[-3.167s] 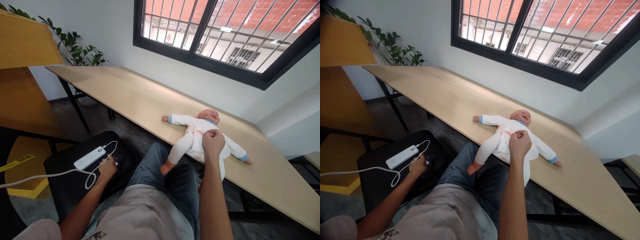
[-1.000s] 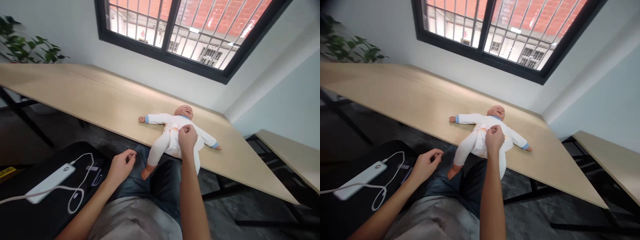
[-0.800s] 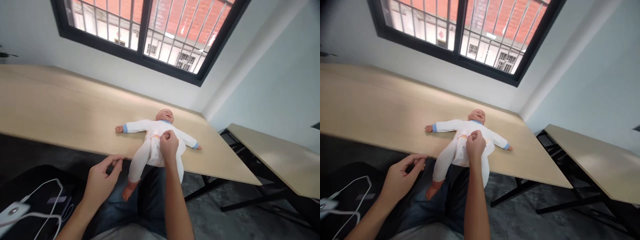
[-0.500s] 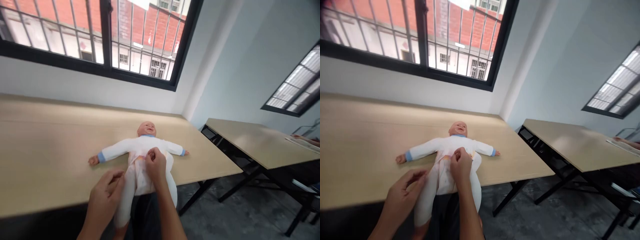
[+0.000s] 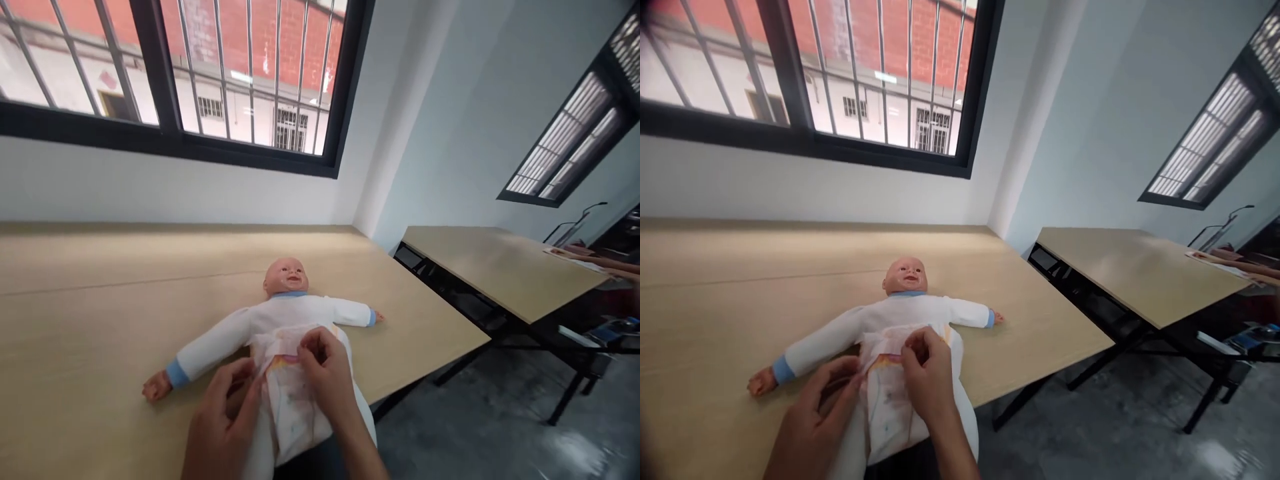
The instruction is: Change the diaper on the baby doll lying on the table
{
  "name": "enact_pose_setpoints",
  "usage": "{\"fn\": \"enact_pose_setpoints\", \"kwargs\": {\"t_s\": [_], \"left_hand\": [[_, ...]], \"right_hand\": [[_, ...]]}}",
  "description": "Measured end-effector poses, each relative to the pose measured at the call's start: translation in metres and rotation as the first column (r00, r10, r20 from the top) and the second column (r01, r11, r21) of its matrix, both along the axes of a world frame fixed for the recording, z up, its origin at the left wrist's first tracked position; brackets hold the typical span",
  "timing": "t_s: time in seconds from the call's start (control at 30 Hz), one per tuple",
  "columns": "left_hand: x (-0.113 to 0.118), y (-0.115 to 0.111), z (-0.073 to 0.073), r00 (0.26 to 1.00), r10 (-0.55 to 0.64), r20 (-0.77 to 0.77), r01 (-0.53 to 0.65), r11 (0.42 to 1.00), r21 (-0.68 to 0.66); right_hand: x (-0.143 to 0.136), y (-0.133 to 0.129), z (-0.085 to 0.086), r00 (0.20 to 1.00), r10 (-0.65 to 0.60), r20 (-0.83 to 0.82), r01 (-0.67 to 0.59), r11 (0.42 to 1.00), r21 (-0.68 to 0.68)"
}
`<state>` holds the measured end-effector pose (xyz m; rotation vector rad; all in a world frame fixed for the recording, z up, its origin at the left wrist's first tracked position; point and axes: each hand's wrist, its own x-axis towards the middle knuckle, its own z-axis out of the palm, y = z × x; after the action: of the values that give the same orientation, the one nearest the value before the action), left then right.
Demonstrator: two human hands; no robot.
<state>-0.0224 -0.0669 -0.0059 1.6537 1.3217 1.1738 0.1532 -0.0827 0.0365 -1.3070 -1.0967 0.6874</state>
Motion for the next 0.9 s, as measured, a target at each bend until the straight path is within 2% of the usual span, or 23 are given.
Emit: {"fn": "enact_pose_setpoints", "kwargs": {"t_s": [0.1,0.17,0.23,0.37,0.53,0.63,0.7,0.9], "left_hand": [[0.001,0.007,0.013,0.992,0.037,-0.124,-0.024,0.995,0.098],[0.003,0.012,0.020,0.984,0.029,-0.178,-0.002,0.989,0.149],[0.007,0.014,0.024,0.975,0.004,-0.224,0.042,0.979,0.198],[0.017,0.016,0.026,0.946,-0.061,-0.319,0.163,0.940,0.301],[0.027,0.020,0.027,0.899,-0.079,-0.431,0.203,0.947,0.251],[0.034,0.025,0.031,0.883,-0.103,-0.457,0.239,0.938,0.250],[0.040,0.026,0.032,0.876,-0.111,-0.468,0.255,0.933,0.255],[0.054,0.021,0.041,0.849,-0.153,-0.505,0.315,0.915,0.253]], "right_hand": [[0.022,-0.009,0.004,0.986,-0.099,-0.136,0.107,0.993,0.047],[0.041,-0.014,0.005,0.978,-0.181,-0.104,0.186,0.982,0.035],[0.059,-0.016,0.002,0.978,-0.204,-0.044,0.204,0.979,-0.017],[0.081,-0.019,-0.014,0.985,-0.170,0.019,0.171,0.970,-0.173],[0.088,-0.020,-0.033,0.994,-0.066,-0.089,0.042,0.969,-0.245],[0.090,-0.015,-0.033,0.963,-0.024,-0.270,-0.039,0.973,-0.228],[0.090,-0.010,-0.030,0.927,-0.038,-0.372,-0.043,0.977,-0.207],[0.086,-0.010,-0.022,0.884,-0.054,-0.465,-0.013,0.990,-0.139]]}}
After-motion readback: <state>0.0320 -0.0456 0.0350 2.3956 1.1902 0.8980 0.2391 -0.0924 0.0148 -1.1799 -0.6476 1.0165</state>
